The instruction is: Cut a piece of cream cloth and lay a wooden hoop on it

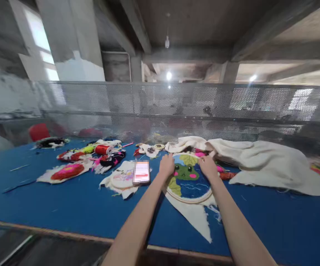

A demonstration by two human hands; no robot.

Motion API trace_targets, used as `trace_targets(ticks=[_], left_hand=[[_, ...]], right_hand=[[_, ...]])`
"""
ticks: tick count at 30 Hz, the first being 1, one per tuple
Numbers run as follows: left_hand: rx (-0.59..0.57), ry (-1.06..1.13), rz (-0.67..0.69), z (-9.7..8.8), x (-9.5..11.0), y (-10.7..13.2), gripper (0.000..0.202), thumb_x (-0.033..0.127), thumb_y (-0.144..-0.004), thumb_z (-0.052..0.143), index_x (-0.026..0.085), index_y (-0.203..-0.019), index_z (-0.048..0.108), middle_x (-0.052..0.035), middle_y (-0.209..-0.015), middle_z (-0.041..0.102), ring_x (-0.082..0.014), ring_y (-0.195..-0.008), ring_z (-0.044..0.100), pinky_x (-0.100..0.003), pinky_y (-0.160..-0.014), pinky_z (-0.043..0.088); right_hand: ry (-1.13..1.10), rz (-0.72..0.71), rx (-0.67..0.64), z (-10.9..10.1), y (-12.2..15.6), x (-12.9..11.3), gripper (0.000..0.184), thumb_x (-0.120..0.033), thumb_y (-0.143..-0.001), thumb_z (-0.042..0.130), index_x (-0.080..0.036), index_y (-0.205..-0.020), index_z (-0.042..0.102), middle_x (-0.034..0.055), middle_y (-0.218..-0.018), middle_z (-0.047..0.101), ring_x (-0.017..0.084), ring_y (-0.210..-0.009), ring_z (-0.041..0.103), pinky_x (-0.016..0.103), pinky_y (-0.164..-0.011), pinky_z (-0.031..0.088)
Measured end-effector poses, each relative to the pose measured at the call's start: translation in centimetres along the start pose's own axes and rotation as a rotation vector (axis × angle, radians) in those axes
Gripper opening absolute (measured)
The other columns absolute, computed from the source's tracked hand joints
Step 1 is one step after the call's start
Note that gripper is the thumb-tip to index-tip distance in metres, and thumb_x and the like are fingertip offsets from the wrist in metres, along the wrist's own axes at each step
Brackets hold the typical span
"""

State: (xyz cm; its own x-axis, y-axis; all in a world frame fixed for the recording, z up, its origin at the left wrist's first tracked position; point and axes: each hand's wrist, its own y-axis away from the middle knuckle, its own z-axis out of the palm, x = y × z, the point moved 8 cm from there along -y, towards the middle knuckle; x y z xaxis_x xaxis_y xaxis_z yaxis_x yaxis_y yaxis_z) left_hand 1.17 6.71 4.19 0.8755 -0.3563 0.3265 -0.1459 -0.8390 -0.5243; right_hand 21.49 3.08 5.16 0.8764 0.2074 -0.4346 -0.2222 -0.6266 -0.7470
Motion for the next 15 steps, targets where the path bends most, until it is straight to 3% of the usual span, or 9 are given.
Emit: trace_targets(ticks=[4, 6, 9, 12, 15], left_hand=[[0.089, 0.027, 0.022, -3.1, 1.6, -0.5, 0.038, 0.028, -0.095, 0.030, 0.019, -0.130, 0.042, -0.0116, -0.115, 0.054, -0.0210, -0.099, 0.057, -0.029, -0.078, 0.044], [0.171, 0.060, 0.055, -4.7, 2.5, -0.2, 0.040, 0.030, -0.097, 0.025, 0.024, -0.134, 0.037, -0.0090, -0.114, 0.053, -0.0191, -0.099, 0.056, -0.027, -0.078, 0.043], [0.306, 0.126, 0.120, -6.7, 3.5, 0.7, 0.037, 0.028, -0.096, 0.028, 0.023, -0.130, 0.043, -0.0075, -0.104, 0.055, -0.0187, -0.091, 0.057, -0.026, -0.073, 0.043], [0.373, 0.174, 0.141, -7.5, 3.7, 1.4, 0.035, 0.026, -0.095, 0.032, 0.022, -0.125, 0.047, -0.0068, -0.101, 0.056, -0.0184, -0.087, 0.057, -0.025, -0.069, 0.042], [0.408, 0.225, 0.149, -8.0, 3.8, 1.6, 0.032, 0.025, -0.093, 0.035, 0.021, -0.121, 0.050, -0.0064, -0.102, 0.057, -0.0183, -0.088, 0.057, -0.025, -0.069, 0.042]], right_hand=[[-0.010, -0.026, 0.082, -3.5, -1.5, -1.1, 0.027, -0.029, -0.084, 0.039, -0.016, -0.089, 0.062, 0.0104, -0.088, 0.060, 0.023, -0.086, 0.054, 0.036, -0.077, 0.043], [-0.032, -0.081, 0.135, -5.2, -1.8, -2.5, 0.032, -0.024, -0.085, 0.036, -0.015, -0.107, 0.058, 0.0114, -0.101, 0.059, 0.023, -0.098, 0.052, 0.038, -0.087, 0.041], [-0.059, -0.221, 0.190, -6.9, -1.5, -5.3, 0.049, -0.012, -0.083, 0.033, -0.016, -0.130, 0.043, 0.0110, -0.109, 0.059, 0.022, -0.101, 0.052, 0.039, -0.090, 0.041], [-0.038, -0.304, 0.195, -7.4, -1.0, -7.1, 0.053, -0.008, -0.081, 0.034, -0.019, -0.131, 0.043, 0.0102, -0.109, 0.059, 0.023, -0.099, 0.053, 0.042, -0.088, 0.043], [-0.121, -0.305, 0.256, -8.0, -0.6, -7.3, 0.044, -0.006, -0.078, 0.036, -0.020, -0.116, 0.055, 0.0083, -0.106, 0.059, 0.022, -0.102, 0.052, 0.041, -0.091, 0.042]])
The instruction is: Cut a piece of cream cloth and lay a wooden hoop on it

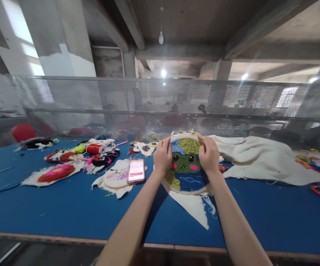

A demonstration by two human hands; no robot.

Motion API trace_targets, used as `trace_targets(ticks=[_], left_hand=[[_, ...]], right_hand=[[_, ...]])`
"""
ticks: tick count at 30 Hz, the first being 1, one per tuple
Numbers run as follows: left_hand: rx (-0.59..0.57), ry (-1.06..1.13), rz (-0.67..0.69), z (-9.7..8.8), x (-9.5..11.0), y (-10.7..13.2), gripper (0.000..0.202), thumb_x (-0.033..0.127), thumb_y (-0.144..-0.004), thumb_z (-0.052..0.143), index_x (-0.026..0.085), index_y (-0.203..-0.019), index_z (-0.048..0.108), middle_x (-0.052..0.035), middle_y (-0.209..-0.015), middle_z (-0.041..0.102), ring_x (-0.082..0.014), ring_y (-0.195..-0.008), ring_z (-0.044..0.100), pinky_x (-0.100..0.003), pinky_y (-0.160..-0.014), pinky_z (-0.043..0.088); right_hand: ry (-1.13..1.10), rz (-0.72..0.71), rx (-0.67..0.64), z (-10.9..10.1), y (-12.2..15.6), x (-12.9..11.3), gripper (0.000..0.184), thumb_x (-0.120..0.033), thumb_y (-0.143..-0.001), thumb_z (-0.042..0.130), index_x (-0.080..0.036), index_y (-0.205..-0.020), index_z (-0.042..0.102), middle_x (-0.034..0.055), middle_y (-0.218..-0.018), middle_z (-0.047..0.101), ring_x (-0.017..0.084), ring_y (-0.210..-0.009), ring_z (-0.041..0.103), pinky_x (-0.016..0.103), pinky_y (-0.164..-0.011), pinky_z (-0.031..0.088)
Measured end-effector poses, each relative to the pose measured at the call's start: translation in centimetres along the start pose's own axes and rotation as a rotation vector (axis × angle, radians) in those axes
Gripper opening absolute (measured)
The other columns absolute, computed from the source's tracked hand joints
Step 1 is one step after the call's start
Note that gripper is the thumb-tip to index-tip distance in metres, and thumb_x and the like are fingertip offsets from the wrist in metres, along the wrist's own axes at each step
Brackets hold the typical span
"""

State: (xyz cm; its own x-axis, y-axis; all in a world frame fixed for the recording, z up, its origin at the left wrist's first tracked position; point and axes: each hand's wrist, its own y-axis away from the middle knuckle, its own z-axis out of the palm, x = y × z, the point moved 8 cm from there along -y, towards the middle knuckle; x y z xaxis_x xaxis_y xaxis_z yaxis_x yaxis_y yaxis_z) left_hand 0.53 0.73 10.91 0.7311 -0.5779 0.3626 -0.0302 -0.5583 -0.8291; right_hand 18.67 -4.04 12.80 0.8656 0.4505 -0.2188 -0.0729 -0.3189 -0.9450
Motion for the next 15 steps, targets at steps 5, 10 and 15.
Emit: trace_targets(ticks=[5, 10, 15], left_hand=[[0.035, 0.056, -0.005, -0.8, 0.4, -0.4, 0.025, 0.022, -0.089, 0.040, 0.020, -0.110, 0.053, -0.0056, -0.102, 0.058, -0.0187, -0.091, 0.057, -0.026, -0.072, 0.042], [0.064, 0.097, 0.015, -1.3, 0.6, -0.6, 0.021, 0.019, -0.086, 0.041, 0.018, -0.101, 0.054, -0.0054, -0.097, 0.060, -0.0187, -0.090, 0.057, -0.027, -0.077, 0.042], [0.072, 0.101, 0.022, -1.2, 0.4, -0.6, 0.021, 0.020, -0.086, 0.040, 0.018, -0.101, 0.053, -0.0053, -0.095, 0.061, -0.0189, -0.088, 0.057, -0.028, -0.077, 0.043]], right_hand=[[-0.056, 0.086, 0.073, -0.8, 0.1, 0.6, 0.046, -0.007, -0.078, 0.039, -0.019, -0.121, 0.050, 0.0105, -0.109, 0.053, 0.022, -0.102, 0.053, 0.041, -0.089, 0.046], [-0.061, 0.104, 0.115, -1.4, 0.0, 0.3, 0.036, -0.007, -0.076, 0.042, -0.019, -0.106, 0.057, 0.0115, -0.113, 0.048, 0.023, -0.110, 0.049, 0.040, -0.088, 0.047], [-0.034, 0.079, 0.109, -1.2, 0.2, 0.0, 0.035, -0.007, -0.077, 0.042, -0.020, -0.104, 0.059, 0.0112, -0.121, 0.046, 0.022, -0.107, 0.053, 0.040, -0.090, 0.047]])
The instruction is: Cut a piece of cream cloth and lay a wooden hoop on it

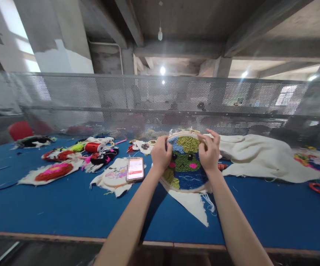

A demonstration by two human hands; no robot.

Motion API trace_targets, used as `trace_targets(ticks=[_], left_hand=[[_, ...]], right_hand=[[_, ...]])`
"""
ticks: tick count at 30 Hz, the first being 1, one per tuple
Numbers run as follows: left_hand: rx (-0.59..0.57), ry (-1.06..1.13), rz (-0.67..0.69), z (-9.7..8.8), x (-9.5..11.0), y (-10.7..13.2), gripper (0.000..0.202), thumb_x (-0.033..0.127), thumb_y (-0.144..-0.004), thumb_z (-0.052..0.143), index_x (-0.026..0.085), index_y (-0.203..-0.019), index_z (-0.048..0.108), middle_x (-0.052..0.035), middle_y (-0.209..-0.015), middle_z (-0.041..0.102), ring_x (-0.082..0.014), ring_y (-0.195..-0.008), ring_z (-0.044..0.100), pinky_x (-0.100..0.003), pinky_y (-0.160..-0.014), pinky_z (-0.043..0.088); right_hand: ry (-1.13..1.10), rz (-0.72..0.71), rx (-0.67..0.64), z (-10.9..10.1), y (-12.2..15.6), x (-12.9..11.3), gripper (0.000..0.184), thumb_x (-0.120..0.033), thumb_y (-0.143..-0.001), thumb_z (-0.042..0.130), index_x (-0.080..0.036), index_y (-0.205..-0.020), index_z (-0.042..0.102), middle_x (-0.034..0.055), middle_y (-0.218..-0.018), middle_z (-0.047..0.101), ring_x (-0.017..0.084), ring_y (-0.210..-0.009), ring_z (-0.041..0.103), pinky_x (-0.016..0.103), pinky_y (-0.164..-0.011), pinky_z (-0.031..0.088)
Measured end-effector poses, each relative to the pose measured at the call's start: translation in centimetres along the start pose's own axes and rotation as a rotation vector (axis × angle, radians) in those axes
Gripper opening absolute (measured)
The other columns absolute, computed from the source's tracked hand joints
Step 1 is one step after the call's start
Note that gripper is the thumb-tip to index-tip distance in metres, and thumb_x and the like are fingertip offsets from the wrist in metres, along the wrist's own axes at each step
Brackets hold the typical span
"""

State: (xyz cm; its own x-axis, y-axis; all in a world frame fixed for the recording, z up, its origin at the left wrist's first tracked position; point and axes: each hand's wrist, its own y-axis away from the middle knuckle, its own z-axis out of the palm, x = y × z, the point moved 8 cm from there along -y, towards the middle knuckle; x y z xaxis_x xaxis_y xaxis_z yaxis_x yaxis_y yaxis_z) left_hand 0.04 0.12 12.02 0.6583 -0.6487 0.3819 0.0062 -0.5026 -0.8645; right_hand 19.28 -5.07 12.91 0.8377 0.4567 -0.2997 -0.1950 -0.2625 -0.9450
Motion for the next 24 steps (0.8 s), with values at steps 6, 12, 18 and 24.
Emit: trace_targets(ticks=[6, 12, 18, 24], left_hand=[[-0.006, -0.018, 0.008, 0.32, -0.11, 0.10, 0.023, 0.021, -0.086, 0.040, 0.017, -0.105, 0.053, -0.0070, -0.098, 0.061, -0.0199, -0.090, 0.057, -0.030, -0.078, 0.043], [-0.010, -0.015, 0.022, 0.38, -0.05, 0.11, 0.023, 0.021, -0.087, 0.039, 0.017, -0.106, 0.052, -0.0077, -0.099, 0.061, -0.0201, -0.091, 0.057, -0.030, -0.080, 0.043], [-0.019, -0.025, 0.022, 0.50, -0.17, 0.15, 0.024, 0.021, -0.087, 0.039, 0.017, -0.107, 0.052, -0.0078, -0.099, 0.060, -0.0201, -0.092, 0.057, -0.030, -0.079, 0.043], [-0.040, -0.023, 0.003, 0.58, -0.31, 0.16, 0.025, 0.022, -0.087, 0.038, 0.017, -0.108, 0.052, -0.0084, -0.101, 0.060, -0.0204, -0.093, 0.056, -0.030, -0.080, 0.043]], right_hand=[[-0.015, 0.020, -0.019, 0.08, -0.10, 0.32, 0.044, -0.007, -0.078, 0.041, -0.021, -0.118, 0.054, 0.0127, -0.127, 0.043, 0.020, -0.103, 0.056, 0.038, -0.085, 0.050], [-0.006, 0.048, 0.004, -0.25, -0.10, 0.47, 0.042, -0.007, -0.076, 0.043, -0.022, -0.113, 0.056, 0.0110, -0.128, 0.041, 0.019, -0.098, 0.057, 0.037, -0.082, 0.051], [-0.002, 0.056, -0.004, -0.13, -0.09, 0.54, 0.033, -0.007, -0.076, 0.044, -0.020, -0.103, 0.059, 0.0120, -0.128, 0.041, 0.023, -0.111, 0.051, 0.039, -0.084, 0.050], [-0.018, 0.038, -0.030, 0.02, -0.10, 0.42, 0.031, -0.007, -0.077, 0.043, -0.021, -0.098, 0.061, 0.0099, -0.133, 0.039, 0.024, -0.116, 0.049, 0.040, -0.088, 0.048]])
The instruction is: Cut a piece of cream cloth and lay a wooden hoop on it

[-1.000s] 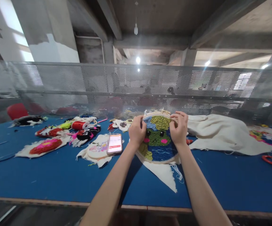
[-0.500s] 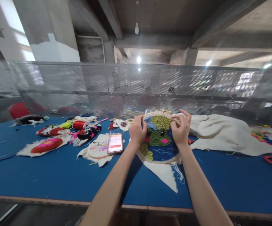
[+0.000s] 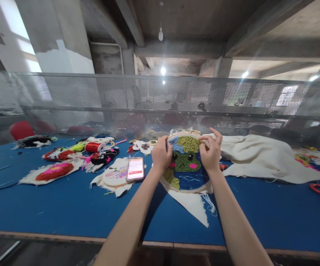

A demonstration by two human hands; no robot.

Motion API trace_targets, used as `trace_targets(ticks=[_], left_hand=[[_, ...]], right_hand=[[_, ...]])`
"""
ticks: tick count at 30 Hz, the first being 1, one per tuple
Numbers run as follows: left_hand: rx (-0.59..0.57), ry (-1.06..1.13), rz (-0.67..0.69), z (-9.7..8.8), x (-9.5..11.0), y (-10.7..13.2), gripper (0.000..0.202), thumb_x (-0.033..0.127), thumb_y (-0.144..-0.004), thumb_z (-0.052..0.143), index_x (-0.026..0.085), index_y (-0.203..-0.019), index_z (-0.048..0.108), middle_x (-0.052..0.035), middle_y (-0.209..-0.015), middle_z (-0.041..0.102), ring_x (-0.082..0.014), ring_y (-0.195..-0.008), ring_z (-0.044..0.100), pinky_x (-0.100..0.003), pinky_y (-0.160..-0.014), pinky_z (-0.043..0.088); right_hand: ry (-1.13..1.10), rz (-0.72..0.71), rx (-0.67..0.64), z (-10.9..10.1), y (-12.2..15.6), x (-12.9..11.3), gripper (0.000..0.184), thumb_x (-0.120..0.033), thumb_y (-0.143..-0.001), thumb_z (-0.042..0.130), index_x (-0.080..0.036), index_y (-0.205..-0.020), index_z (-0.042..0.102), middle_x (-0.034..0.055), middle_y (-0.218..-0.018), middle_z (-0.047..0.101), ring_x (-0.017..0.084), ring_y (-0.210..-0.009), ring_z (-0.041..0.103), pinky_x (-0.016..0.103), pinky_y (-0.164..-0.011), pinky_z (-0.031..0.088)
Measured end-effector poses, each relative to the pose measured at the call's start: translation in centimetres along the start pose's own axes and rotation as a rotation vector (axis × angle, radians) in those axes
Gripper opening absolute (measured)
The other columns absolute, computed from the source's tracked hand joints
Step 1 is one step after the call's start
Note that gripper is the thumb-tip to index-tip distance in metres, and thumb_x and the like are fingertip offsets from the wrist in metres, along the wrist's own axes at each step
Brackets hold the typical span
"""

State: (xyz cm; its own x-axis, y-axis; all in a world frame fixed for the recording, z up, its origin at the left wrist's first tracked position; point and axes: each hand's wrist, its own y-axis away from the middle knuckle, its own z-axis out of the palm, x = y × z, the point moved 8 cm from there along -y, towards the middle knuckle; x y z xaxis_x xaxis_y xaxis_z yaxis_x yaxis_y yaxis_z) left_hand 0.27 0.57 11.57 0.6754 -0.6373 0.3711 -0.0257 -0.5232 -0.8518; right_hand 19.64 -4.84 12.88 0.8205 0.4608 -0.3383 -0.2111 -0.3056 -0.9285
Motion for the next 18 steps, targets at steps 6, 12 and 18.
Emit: trace_targets(ticks=[6, 12, 18], left_hand=[[0.003, 0.011, 0.012, 0.0, 0.0, 0.1, 0.025, 0.022, -0.088, 0.038, 0.017, -0.109, 0.052, -0.0085, -0.101, 0.060, -0.0202, -0.094, 0.056, -0.029, -0.081, 0.043], [-0.004, 0.033, 0.012, 0.1, -0.1, 0.1, 0.026, 0.021, -0.088, 0.039, 0.015, -0.110, 0.052, -0.0088, -0.102, 0.060, -0.0201, -0.095, 0.056, -0.030, -0.082, 0.042], [-0.012, 0.045, 0.022, 0.1, 0.1, 0.1, 0.027, 0.020, -0.088, 0.039, 0.015, -0.111, 0.052, -0.0092, -0.103, 0.060, -0.0199, -0.096, 0.056, -0.030, -0.084, 0.042]], right_hand=[[0.014, -0.019, -0.059, 0.4, 0.0, -0.2, 0.041, -0.006, -0.079, 0.039, -0.022, -0.114, 0.056, 0.0104, -0.140, 0.033, 0.025, -0.122, 0.045, 0.043, -0.092, 0.046], [-0.042, -0.010, -0.080, 0.7, -0.1, 0.3, 0.047, -0.005, -0.080, 0.038, -0.022, -0.121, 0.051, 0.0104, -0.141, 0.032, 0.024, -0.127, 0.039, 0.044, -0.096, 0.043], [-0.036, 0.021, -0.039, 0.6, 0.0, 0.7, 0.041, -0.006, -0.079, 0.039, -0.019, -0.114, 0.056, 0.0123, -0.131, 0.041, 0.023, -0.123, 0.043, 0.043, -0.094, 0.044]])
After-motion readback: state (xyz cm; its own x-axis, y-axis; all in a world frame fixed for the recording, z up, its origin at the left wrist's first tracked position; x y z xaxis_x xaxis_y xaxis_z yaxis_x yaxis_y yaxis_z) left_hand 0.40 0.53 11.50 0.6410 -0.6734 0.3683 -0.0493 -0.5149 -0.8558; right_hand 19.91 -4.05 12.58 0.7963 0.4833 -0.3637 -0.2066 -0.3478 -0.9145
